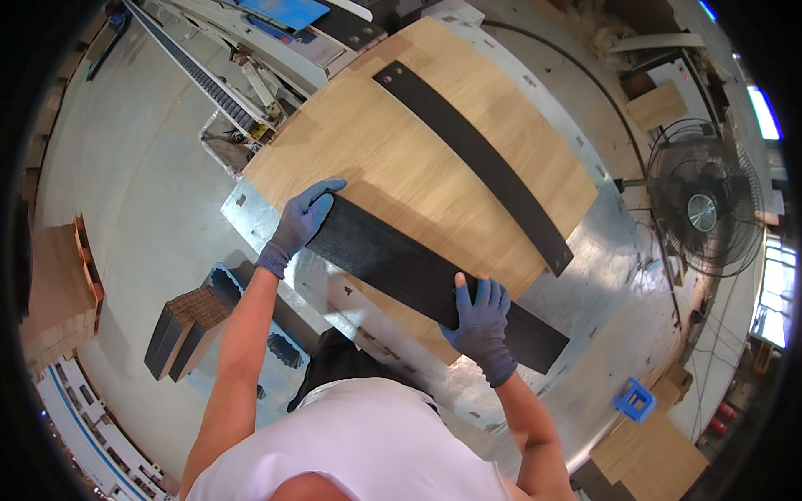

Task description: The person feeds wooden boards into an edge banding machine by hand, retrieves the processed panels from the machine bed, and stacks them onto a pallet.

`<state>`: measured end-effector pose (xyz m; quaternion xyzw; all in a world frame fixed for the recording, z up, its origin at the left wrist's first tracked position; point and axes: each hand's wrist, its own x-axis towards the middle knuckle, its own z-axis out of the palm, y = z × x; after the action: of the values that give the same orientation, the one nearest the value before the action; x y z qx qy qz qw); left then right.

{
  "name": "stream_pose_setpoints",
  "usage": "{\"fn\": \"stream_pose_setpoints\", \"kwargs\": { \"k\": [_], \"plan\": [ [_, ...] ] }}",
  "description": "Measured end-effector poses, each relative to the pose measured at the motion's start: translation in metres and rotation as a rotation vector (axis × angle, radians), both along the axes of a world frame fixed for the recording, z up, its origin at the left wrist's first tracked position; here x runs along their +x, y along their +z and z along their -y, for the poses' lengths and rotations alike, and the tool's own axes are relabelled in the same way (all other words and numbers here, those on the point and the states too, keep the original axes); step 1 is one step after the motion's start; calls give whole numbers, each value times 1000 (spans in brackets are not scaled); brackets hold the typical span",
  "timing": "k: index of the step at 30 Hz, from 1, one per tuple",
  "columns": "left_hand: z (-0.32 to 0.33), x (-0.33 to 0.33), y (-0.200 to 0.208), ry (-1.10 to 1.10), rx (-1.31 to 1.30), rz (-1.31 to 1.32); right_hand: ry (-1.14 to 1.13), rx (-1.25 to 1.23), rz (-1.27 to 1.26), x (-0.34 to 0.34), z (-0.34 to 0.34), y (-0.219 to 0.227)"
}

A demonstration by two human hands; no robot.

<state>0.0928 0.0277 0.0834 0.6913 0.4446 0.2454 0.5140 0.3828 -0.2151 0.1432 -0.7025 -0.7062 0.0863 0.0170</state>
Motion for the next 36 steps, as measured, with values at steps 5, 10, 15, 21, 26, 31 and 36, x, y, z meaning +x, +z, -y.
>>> {"fn": "stream_pose_setpoints", "kwargs": {
  "k": [5,10,15,21,26,31,36],
  "plan": [
    [16,-24,-4,108,38,19,108,53,-56,-3,-4,-7],
    [35,-92,-20,430,-225,501,185,110,-150,-35,-16,-16],
    [101,-145,-53,906,-485,1220,253,118,-189,-82,-38,-15],
    [177,-132,-101,866,-651,1520,399,63,-210,-141,-56,-8],
    [202,-100,-97,878,-397,1430,468,-31,-295,-201,-57,-1],
    [230,-122,-74,721,-97,541,560,-71,-250,-273,-57,-1],
    [260,-144,-122,617,-486,2111,734,-162,-231,-374,-47,-9]
  ]
}}
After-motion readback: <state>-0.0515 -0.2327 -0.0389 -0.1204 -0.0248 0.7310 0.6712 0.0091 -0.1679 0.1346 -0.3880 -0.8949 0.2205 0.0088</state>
